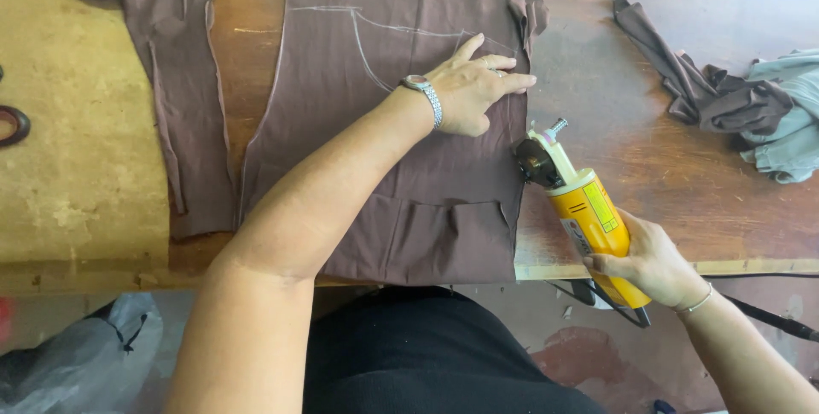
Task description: A worker in a sewing factory cuts out garment patterns from brown fabric using an electric rotary cutter and scissors, then organizes and folds the resulting pieces.
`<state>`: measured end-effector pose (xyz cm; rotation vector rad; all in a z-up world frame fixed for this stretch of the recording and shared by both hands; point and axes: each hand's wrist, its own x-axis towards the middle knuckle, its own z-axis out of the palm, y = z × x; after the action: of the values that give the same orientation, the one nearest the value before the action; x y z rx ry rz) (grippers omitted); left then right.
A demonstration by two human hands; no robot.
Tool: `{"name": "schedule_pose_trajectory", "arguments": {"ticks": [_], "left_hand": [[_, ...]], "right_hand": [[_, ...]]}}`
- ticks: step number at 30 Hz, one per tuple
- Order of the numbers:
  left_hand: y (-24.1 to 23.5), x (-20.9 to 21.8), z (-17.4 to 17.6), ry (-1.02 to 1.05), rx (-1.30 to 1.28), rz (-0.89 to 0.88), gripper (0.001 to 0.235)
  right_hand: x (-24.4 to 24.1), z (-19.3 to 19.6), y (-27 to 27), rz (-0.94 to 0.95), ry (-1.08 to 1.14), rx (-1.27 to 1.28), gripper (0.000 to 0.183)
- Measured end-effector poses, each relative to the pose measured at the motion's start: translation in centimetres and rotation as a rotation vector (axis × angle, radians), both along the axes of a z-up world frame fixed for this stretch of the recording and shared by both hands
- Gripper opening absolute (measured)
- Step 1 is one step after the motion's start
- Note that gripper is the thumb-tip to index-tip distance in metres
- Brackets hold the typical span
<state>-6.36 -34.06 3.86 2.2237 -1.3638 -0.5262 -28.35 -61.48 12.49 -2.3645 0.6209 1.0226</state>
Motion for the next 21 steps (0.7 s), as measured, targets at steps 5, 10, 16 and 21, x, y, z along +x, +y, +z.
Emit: {"name": "schedule_pose_trajectory", "arguments": {"ticks": [5,10,16,21], "left_hand": [[-0.2,1.4,0.0,0.025,-0.013,-0.009,0.084],[-0.6,2.4,-0.7,0.057,-0.02,0.004,0.085],[-0.4,2.8,-0.2,0.076,-0.013,0.001,0.083],[-0.4,3.1,-0.1,0.175,-0.048,0.042,0.087]], "right_hand": [[0.3,-0.3,0.6,-0.081,0.011,0.062,0.054],[1.0,-0.5,1.4,-0.127,-0.017,0.086,0.053],[1.8,-0.4,2.6,-0.146,-0.029,0.138,0.06],[2.4,-0.3,3.9,-0.252,-0.035,0.187,0.062]]}}
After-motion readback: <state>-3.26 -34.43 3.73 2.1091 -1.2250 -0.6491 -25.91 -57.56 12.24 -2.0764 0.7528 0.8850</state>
